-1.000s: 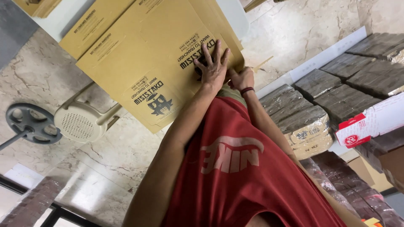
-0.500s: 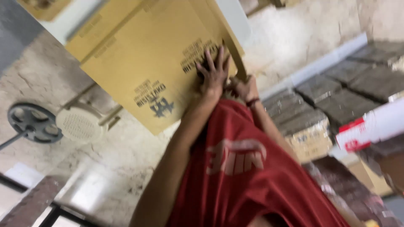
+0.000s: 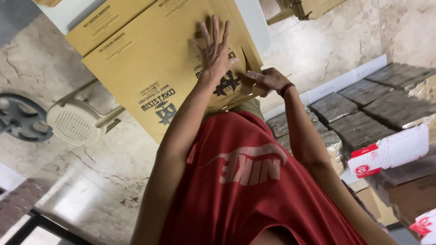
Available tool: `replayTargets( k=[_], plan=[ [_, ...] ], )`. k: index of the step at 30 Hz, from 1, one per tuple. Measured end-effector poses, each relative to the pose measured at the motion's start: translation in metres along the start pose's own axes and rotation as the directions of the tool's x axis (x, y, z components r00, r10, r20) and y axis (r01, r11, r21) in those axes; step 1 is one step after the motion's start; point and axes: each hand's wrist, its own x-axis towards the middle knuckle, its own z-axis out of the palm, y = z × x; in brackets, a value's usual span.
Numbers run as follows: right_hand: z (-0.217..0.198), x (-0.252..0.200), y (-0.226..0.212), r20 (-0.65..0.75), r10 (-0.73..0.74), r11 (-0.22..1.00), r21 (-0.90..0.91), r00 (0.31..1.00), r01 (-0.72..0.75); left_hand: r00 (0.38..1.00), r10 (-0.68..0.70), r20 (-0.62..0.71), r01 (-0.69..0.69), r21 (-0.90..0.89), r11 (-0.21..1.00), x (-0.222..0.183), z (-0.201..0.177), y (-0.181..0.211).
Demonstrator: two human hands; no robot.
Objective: Picking up flat cardboard pizza boxes from a stack and moving them to another location
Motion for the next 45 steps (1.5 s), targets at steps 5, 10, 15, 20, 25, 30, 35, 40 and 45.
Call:
replayTargets(
  k=[5, 10, 15, 20, 25, 30, 35, 40, 45],
  plan=[
    [0.013, 0.038, 0.016, -0.044, -0.360, 0.851, -0.424, 0.932, 0.309, 0.922, -0.154, 0.355, 0.160, 0.011, 0.987, 0.031, -0.007, 0.010],
    [0.022, 0.018, -0.039, 0.107, -0.439, 0.789, -0.430, 0.892, 0.439, 0.890, -0.193, 0.413, 0.236, -0.057, 0.970, 0.033, -0.020, 0.016],
    [-0.001, -0.003, -0.080, 0.103, -0.090, 0.924, -0.362, 0.991, 0.122, 0.856, -0.162, 0.492, 0.239, -0.097, 0.966, 0.036, -0.038, 0.006],
    [-0.007, 0.025, -0.109, 0.195, 0.045, 0.987, 0.144, 0.980, -0.074, 0.936, -0.351, 0.014, 0.351, -0.053, 0.935, 0.072, -0.001, -0.016],
    [0.011, 0.042, -0.108, 0.074, 0.078, 0.963, 0.253, 0.994, -0.095, 0.836, -0.453, 0.311, 0.532, -0.255, 0.807, 0.085, -0.004, -0.001],
    [0.034, 0.066, -0.076, -0.192, -0.064, 0.996, 0.042, 0.979, 0.073, 0.905, -0.401, 0.139, 0.423, -0.376, 0.824, 0.083, 0.016, -0.001],
    [0.058, 0.077, -0.049, -0.394, -0.547, 0.820, -0.427, 0.738, 0.380, 0.821, -0.467, 0.329, 0.555, -0.270, 0.786, 0.089, 0.000, 0.001],
    [0.028, 0.056, -0.078, -0.255, -0.263, 0.965, -0.054, 0.930, 0.258, 0.824, -0.428, 0.372, 0.530, -0.238, 0.814, 0.086, -0.013, -0.009],
    [0.004, 0.060, -0.105, 0.018, 0.105, 0.968, 0.227, 0.994, -0.106, 0.856, -0.453, 0.248, 0.502, -0.190, 0.844, 0.062, -0.013, -0.002]
  ],
)
